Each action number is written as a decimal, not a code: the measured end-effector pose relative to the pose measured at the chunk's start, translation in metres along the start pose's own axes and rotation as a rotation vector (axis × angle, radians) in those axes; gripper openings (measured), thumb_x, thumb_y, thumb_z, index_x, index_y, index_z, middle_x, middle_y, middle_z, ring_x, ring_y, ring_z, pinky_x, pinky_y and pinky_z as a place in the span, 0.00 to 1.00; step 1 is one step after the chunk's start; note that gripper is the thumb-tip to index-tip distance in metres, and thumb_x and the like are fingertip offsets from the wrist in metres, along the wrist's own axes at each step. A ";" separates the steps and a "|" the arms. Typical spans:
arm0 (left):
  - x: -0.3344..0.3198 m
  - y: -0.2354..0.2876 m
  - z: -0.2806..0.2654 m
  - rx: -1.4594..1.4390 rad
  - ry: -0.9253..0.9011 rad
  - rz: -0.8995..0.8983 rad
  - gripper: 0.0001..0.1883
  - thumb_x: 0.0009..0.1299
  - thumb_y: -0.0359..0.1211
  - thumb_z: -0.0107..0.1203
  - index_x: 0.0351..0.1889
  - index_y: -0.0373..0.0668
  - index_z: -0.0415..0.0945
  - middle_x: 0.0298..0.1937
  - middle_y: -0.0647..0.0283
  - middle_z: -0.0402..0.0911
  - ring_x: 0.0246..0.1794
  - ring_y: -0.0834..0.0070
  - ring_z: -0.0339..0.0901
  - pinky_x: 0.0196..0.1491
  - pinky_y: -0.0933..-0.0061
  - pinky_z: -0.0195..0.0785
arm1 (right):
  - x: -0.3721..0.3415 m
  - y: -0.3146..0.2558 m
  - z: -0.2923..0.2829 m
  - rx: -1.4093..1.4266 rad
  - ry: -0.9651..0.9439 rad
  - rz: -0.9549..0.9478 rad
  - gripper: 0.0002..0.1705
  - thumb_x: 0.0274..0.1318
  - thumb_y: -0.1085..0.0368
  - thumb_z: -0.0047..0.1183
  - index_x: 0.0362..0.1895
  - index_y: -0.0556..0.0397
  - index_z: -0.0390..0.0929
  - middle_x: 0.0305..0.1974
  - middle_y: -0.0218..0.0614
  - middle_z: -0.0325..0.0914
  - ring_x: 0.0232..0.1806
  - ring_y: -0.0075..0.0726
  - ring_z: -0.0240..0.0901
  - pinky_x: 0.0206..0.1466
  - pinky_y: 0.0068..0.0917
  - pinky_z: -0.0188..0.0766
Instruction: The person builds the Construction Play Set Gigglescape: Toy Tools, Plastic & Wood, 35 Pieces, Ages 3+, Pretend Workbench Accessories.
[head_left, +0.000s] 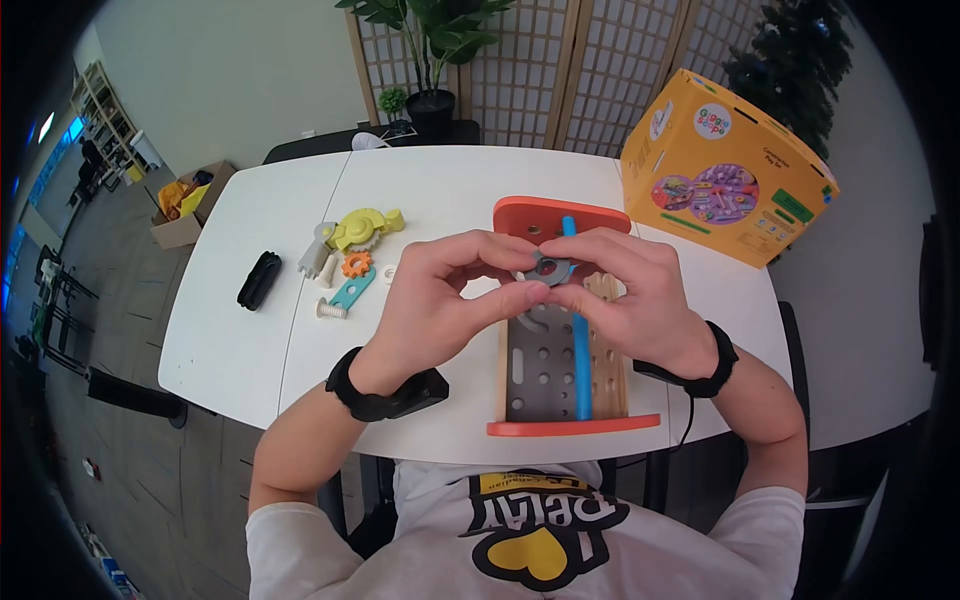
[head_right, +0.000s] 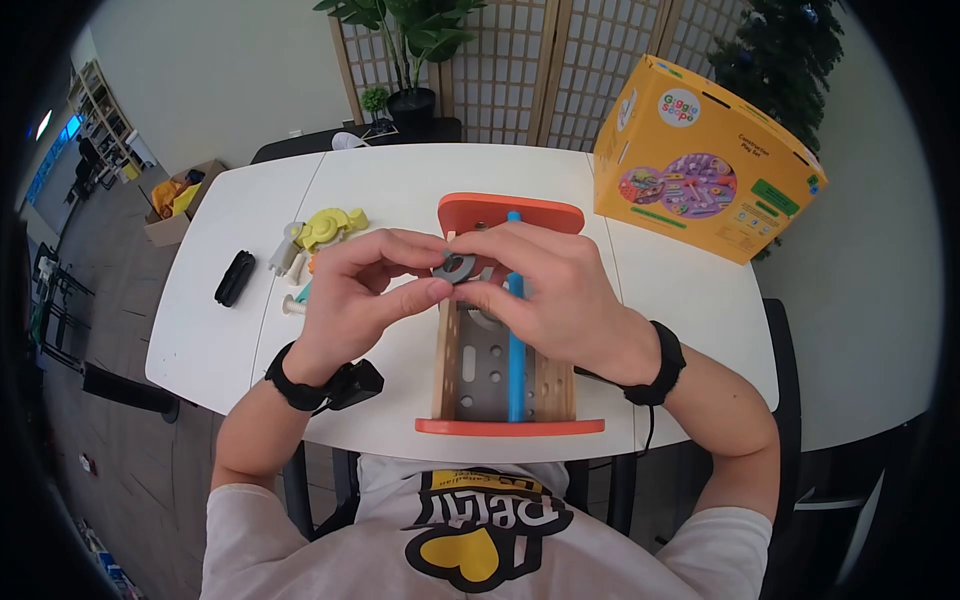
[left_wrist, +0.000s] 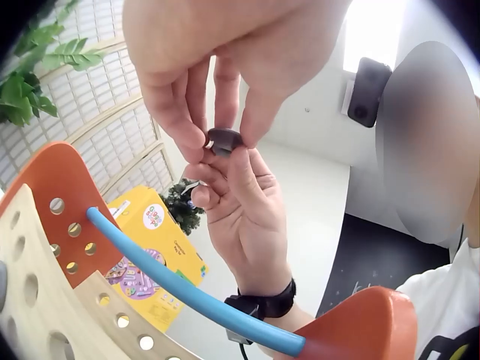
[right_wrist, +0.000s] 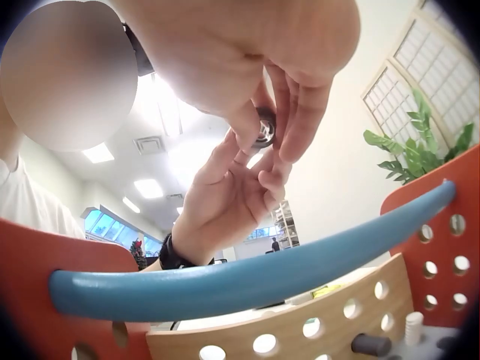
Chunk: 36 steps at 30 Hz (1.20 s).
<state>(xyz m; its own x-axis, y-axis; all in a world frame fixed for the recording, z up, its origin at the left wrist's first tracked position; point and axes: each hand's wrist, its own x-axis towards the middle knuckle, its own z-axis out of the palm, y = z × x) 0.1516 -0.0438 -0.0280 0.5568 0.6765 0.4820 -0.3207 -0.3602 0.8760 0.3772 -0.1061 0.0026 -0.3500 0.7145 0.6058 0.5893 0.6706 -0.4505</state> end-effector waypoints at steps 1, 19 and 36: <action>0.001 0.001 0.001 0.008 0.006 0.001 0.13 0.69 0.25 0.70 0.50 0.32 0.85 0.51 0.54 0.87 0.51 0.73 0.85 0.56 0.71 0.79 | 0.000 0.000 0.000 -0.022 0.020 -0.018 0.25 0.54 0.68 0.71 0.57 0.56 0.83 0.45 0.41 0.85 0.36 0.38 0.84 0.40 0.29 0.82; -0.022 -0.037 -0.048 0.382 -0.066 -0.451 0.11 0.77 0.35 0.63 0.43 0.34 0.87 0.37 0.63 0.88 0.39 0.80 0.83 0.46 0.77 0.76 | -0.032 0.016 -0.046 -0.134 -0.351 0.504 0.24 0.60 0.75 0.58 0.61 0.62 0.80 0.45 0.50 0.85 0.43 0.44 0.85 0.48 0.33 0.81; -0.028 -0.074 -0.028 0.559 -0.077 -0.460 0.17 0.78 0.40 0.60 0.52 0.34 0.84 0.42 0.60 0.88 0.40 0.74 0.84 0.46 0.71 0.77 | -0.029 0.069 0.027 -0.055 -0.663 0.492 0.14 0.65 0.67 0.62 0.49 0.57 0.73 0.39 0.48 0.83 0.44 0.52 0.83 0.49 0.42 0.77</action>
<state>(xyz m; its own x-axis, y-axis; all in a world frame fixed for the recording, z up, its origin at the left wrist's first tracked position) 0.1380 -0.0184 -0.1065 0.6000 0.7987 0.0446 0.3865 -0.3383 0.8580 0.4078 -0.0752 -0.0638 -0.3896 0.9046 -0.1730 0.8160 0.2520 -0.5202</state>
